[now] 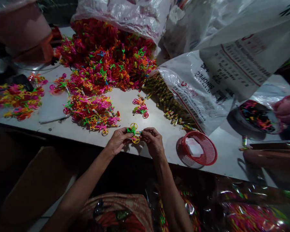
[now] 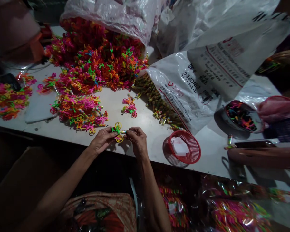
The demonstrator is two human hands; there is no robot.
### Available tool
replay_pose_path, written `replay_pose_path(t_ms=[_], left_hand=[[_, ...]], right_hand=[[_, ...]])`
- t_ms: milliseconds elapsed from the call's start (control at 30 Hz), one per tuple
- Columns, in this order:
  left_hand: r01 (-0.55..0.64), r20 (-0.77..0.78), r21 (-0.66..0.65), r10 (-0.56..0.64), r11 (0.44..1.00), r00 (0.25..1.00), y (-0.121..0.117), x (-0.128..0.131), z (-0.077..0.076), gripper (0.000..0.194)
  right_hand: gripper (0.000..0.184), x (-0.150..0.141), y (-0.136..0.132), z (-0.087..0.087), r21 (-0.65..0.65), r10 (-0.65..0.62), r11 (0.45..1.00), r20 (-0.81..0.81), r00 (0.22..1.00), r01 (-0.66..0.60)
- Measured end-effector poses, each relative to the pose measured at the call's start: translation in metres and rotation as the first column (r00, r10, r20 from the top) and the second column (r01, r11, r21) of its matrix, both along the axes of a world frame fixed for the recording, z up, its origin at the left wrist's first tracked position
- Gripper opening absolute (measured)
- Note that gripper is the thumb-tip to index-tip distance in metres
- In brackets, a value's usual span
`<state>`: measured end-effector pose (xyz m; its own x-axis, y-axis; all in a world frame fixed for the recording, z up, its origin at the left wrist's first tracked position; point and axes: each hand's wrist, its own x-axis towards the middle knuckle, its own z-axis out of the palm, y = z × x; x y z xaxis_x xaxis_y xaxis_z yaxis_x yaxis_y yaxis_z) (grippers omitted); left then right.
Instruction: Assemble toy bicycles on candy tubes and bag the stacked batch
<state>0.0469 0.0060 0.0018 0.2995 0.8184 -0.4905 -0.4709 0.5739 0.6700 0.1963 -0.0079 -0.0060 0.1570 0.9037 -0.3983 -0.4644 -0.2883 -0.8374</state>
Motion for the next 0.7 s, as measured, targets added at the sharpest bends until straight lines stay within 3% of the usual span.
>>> replay_pose_path(t_ms=[567,700], left_hand=[[0.107,0.019,0.022,-0.108,0.994,0.994,0.0006,-0.0059,0.0009,0.039],[0.074,-0.008,0.026,-0.074,0.997,0.997,-0.0012,-0.0066,0.0009,0.041]], right_hand=[[0.028,0.0084,0.0059,-0.0002,0.02,0.247,0.969,0.062,0.967,-0.248],[0.031,0.0065,0.0044,0.0023,0.039,0.266,0.962,0.115,0.957,-0.271]])
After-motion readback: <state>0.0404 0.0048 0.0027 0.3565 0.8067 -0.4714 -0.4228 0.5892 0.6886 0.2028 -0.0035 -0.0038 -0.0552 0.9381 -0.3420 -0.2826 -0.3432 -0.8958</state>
